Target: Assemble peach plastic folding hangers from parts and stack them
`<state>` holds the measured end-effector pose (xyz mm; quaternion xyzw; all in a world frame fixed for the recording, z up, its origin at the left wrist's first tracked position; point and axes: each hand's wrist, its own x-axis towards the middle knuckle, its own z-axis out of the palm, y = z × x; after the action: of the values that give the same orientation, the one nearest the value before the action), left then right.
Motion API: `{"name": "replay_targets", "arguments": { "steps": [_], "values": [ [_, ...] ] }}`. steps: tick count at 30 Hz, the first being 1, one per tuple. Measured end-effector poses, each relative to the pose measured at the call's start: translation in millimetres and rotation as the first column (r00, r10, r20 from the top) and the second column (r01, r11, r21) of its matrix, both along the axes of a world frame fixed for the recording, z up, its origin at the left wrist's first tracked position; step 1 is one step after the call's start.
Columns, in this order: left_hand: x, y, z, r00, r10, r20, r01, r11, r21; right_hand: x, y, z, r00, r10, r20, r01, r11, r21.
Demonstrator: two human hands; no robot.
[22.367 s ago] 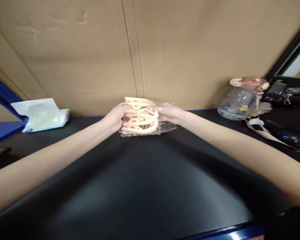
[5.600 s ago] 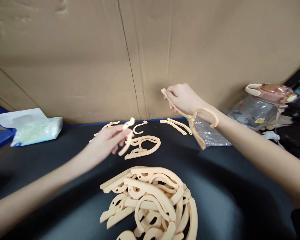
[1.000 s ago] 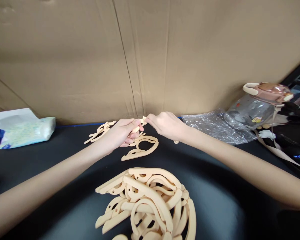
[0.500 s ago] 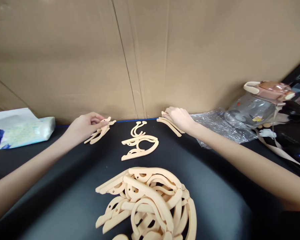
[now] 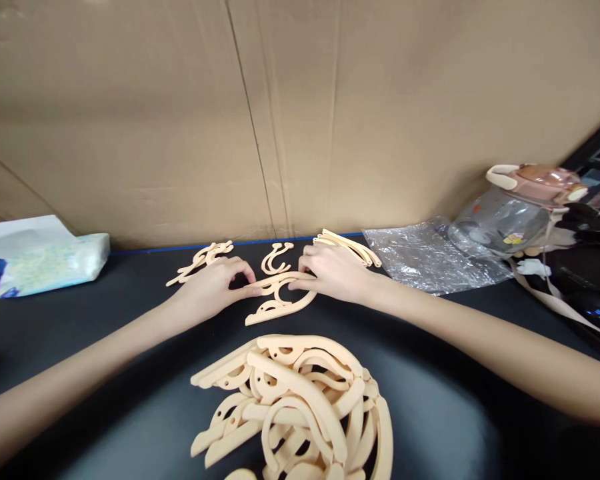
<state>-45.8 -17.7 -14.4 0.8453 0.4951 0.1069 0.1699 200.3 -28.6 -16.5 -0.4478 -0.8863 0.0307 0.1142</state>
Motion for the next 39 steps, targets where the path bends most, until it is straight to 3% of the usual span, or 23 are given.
{"name": "replay_targets", "arguments": {
  "steps": [3, 6, 8, 9, 14, 20, 23, 26, 28, 31, 35, 39],
  "values": [
    [2, -2, 1.2, 0.982, 0.068, 0.178, -0.031, 0.979, -0.203, 0, -3, -2.4, 0.971, -0.085, -0.222, 0.035, 0.975, -0.220],
    [7, -7, 13.4, 0.830, 0.210, 0.517, -0.049, 0.951, -0.307, 5, -1, 7.4, 0.835, -0.160, -0.527, -0.079, 0.912, -0.402],
    [11, -11, 25.0, 0.695, 0.305, 0.651, -0.092, 0.936, -0.340, 7, -1, 21.9, 0.759, -0.190, -0.623, -0.106, 0.908, -0.405],
    [14, -12, 30.9, 0.664, 0.324, 0.674, -0.097, 0.931, -0.352, 9, -1, 30.5, 0.746, -0.196, -0.636, -0.087, 0.918, -0.386],
    [24, -9, 52.4, 0.622, 0.306, 0.721, -0.006, 0.922, -0.386, 14, 1, 67.5, 0.754, -0.162, -0.636, -0.006, 0.967, -0.254],
    [32, 3, 61.2, 0.614, 0.288, 0.735, 0.038, 0.919, -0.392, 22, 14, 82.7, 0.665, -0.206, -0.717, 0.045, 0.970, -0.237],
    [33, 6, 59.2, 0.613, 0.301, 0.730, 0.060, 0.904, -0.423, 25, 14, 84.5, 0.823, -0.129, -0.554, 0.141, 0.990, -0.022],
    [38, 5, 54.3, 0.595, 0.292, 0.749, 0.106, 0.895, -0.433, 24, 12, 83.8, 0.980, -0.105, -0.167, 0.146, 0.954, 0.262],
    [43, 3, 50.9, 0.579, 0.297, 0.759, 0.155, 0.874, -0.460, 20, 11, 81.9, 0.993, -0.105, 0.059, 0.075, 0.922, 0.381],
    [51, 0, 47.2, 0.543, 0.330, 0.772, 0.213, 0.836, -0.506, 13, 11, 77.8, 0.961, -0.058, 0.270, -0.067, 0.900, 0.430],
    [63, -4, 41.9, 0.550, 0.307, 0.776, 0.263, 0.818, -0.511, 8, 11, 68.9, 0.933, 0.043, 0.358, -0.194, 0.897, 0.397],
    [75, -8, 33.3, 0.609, 0.290, 0.738, 0.144, 0.875, -0.463, 5, 12, 58.0, 0.913, 0.010, 0.408, -0.163, 0.926, 0.342]
  ]
}}
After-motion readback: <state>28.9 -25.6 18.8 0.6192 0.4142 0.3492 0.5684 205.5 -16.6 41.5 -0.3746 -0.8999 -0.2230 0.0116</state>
